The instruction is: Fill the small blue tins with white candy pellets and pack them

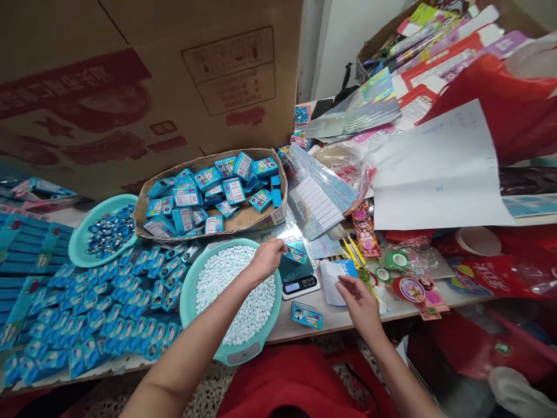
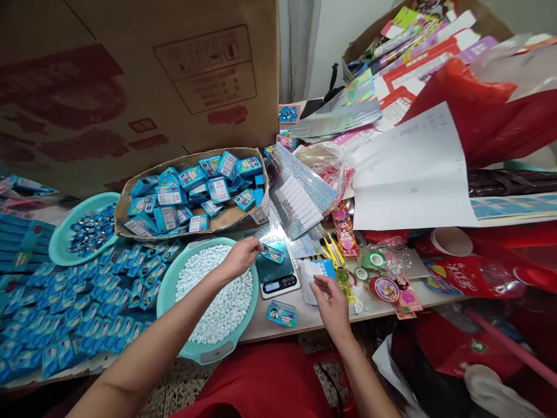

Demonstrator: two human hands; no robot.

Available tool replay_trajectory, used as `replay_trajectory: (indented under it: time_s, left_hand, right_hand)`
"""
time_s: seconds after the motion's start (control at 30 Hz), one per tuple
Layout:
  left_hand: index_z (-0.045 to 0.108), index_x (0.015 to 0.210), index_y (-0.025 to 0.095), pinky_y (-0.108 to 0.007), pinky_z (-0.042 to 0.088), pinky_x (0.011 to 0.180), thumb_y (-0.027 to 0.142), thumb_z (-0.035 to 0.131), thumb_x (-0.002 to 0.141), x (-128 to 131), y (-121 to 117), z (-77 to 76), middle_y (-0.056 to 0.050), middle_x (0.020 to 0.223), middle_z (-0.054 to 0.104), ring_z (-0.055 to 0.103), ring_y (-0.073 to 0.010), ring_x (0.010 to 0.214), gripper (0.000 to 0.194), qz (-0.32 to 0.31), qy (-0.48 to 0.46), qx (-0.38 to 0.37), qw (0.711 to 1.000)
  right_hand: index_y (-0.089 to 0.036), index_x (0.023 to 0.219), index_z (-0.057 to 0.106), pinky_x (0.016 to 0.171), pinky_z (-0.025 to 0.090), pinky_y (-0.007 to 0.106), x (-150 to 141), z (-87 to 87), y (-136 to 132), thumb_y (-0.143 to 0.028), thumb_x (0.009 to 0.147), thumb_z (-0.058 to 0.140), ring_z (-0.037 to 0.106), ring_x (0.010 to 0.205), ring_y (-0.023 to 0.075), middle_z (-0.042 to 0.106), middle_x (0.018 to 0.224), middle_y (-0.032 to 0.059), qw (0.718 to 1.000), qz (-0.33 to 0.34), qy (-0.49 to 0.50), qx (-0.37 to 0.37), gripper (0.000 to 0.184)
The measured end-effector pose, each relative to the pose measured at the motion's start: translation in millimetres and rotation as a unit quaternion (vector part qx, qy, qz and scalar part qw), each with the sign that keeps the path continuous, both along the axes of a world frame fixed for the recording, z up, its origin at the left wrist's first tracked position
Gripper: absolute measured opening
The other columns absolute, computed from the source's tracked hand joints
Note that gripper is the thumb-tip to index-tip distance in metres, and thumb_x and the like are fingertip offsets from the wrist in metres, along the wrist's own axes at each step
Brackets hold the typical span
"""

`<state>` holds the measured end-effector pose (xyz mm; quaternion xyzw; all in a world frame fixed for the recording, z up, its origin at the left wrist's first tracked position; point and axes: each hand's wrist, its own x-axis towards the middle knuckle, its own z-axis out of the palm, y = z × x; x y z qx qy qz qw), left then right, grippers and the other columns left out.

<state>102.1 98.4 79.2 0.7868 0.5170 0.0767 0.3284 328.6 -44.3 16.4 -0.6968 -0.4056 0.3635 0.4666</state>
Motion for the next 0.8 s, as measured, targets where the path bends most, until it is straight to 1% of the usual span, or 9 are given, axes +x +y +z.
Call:
replay_trajectory:
  time_s: [0.1, 0.23, 0.33, 0.4, 0.5, 0.57, 0.67, 0.73, 0.8]
  left_hand:
    - [0.063, 0.082, 0.018, -0.027, 0.040, 0.070, 0.004, 0.042, 0.071, 15, 4, -4.9, -0.005, 0.085, 0.059, 0.054, -0.0179, 0.081, 0.027, -0.019, 0.006, 0.031, 0.999]
    - [0.062, 0.084, 0.019, -0.027, 0.040, 0.071, 0.005, 0.044, 0.072, 15, 6, -1.6, -0.003, 0.087, 0.060, 0.055, -0.0165, 0.079, 0.026, 0.011, -0.016, 0.031, 0.999]
    - [0.061, 0.086, 0.020, -0.026, 0.040, 0.074, 0.010, 0.044, 0.077, -2, 1, 2.9, -0.003, 0.089, 0.061, 0.056, -0.0168, 0.081, 0.022, 0.074, -0.001, 0.025, 0.997]
    - [0.060, 0.086, 0.020, -0.028, 0.040, 0.076, 0.014, 0.043, 0.080, -21, -10, 0.2, -0.004, 0.091, 0.061, 0.056, -0.0187, 0.085, 0.019, 0.114, 0.066, 0.016, 0.991]
    - [0.058, 0.092, 0.018, -0.030, 0.039, 0.074, 0.018, 0.047, 0.079, -50, -37, -13.4, -0.008, 0.098, 0.059, 0.056, -0.0219, 0.088, 0.017, 0.114, 0.197, -0.040, 0.973]
    - [0.057, 0.098, 0.017, -0.030, 0.039, 0.072, 0.017, 0.048, 0.078, -62, -55, -23.8, -0.010, 0.104, 0.057, 0.057, -0.0224, 0.088, 0.022, 0.090, 0.235, -0.071, 0.965]
    - [0.058, 0.092, 0.018, -0.029, 0.038, 0.072, 0.013, 0.047, 0.077, -74, -69, -33.0, -0.008, 0.097, 0.060, 0.057, -0.0215, 0.088, 0.020, 0.088, 0.206, -0.082, 0.971]
    - [0.058, 0.082, 0.019, -0.028, 0.038, 0.070, 0.015, 0.050, 0.074, -81, -71, -34.5, -0.005, 0.085, 0.061, 0.057, -0.0198, 0.081, 0.011, 0.142, 0.139, -0.102, 0.975]
    - [0.056, 0.077, 0.019, -0.027, 0.039, 0.062, 0.023, 0.056, 0.071, -91, -72, -34.4, -0.001, 0.070, 0.058, 0.055, -0.0166, 0.067, 0.007, 0.233, 0.029, -0.149, 0.960]
  right_hand:
    - [-0.019, 0.088, 0.065, 0.075, 0.053, 0.039, 10, -1.2, -9, -0.053, 0.069, 0.066, 0.064, 0.078, 0.0219, 0.068, 0.084, 0.0086, 1.000, -0.023, 0.008, -0.013, 0.040]
    - [-0.019, 0.090, 0.065, 0.076, 0.053, 0.040, 20, -2.7, -17, -0.054, 0.069, 0.066, 0.065, 0.080, 0.0226, 0.069, 0.088, 0.0096, 0.999, -0.036, 0.015, -0.025, 0.041]
    - [-0.019, 0.090, 0.064, 0.078, 0.052, 0.040, 24, -1.6, -20, -0.052, 0.070, 0.066, 0.065, 0.081, 0.0229, 0.069, 0.088, 0.0097, 0.999, -0.037, 0.020, -0.028, 0.039]
    - [-0.019, 0.090, 0.064, 0.078, 0.053, 0.041, 26, -0.6, -21, -0.052, 0.071, 0.066, 0.065, 0.081, 0.0229, 0.069, 0.088, 0.0095, 0.999, -0.040, 0.020, -0.026, 0.038]
    - [-0.019, 0.090, 0.064, 0.077, 0.053, 0.040, 28, -0.9, -22, -0.052, 0.071, 0.066, 0.065, 0.080, 0.0226, 0.069, 0.088, 0.0088, 0.999, -0.042, 0.017, -0.026, 0.038]
    - [-0.019, 0.090, 0.064, 0.077, 0.053, 0.040, 28, -2.7, -23, -0.052, 0.070, 0.066, 0.065, 0.079, 0.0224, 0.069, 0.087, 0.0087, 0.999, -0.039, 0.016, -0.030, 0.039]
    - [-0.019, 0.091, 0.064, 0.078, 0.053, 0.041, 27, -5.6, -22, -0.052, 0.070, 0.066, 0.065, 0.080, 0.0225, 0.069, 0.088, 0.0091, 0.998, -0.033, 0.018, -0.040, 0.039]
    - [-0.019, 0.092, 0.064, 0.079, 0.052, 0.041, 26, -6.5, -20, -0.051, 0.070, 0.066, 0.064, 0.081, 0.0225, 0.068, 0.089, 0.0091, 0.999, -0.027, 0.017, -0.043, 0.039]
    - [-0.019, 0.092, 0.064, 0.079, 0.052, 0.041, 25, -6.8, -18, -0.050, 0.071, 0.066, 0.064, 0.082, 0.0223, 0.068, 0.090, 0.0090, 0.999, -0.020, 0.013, -0.043, 0.038]
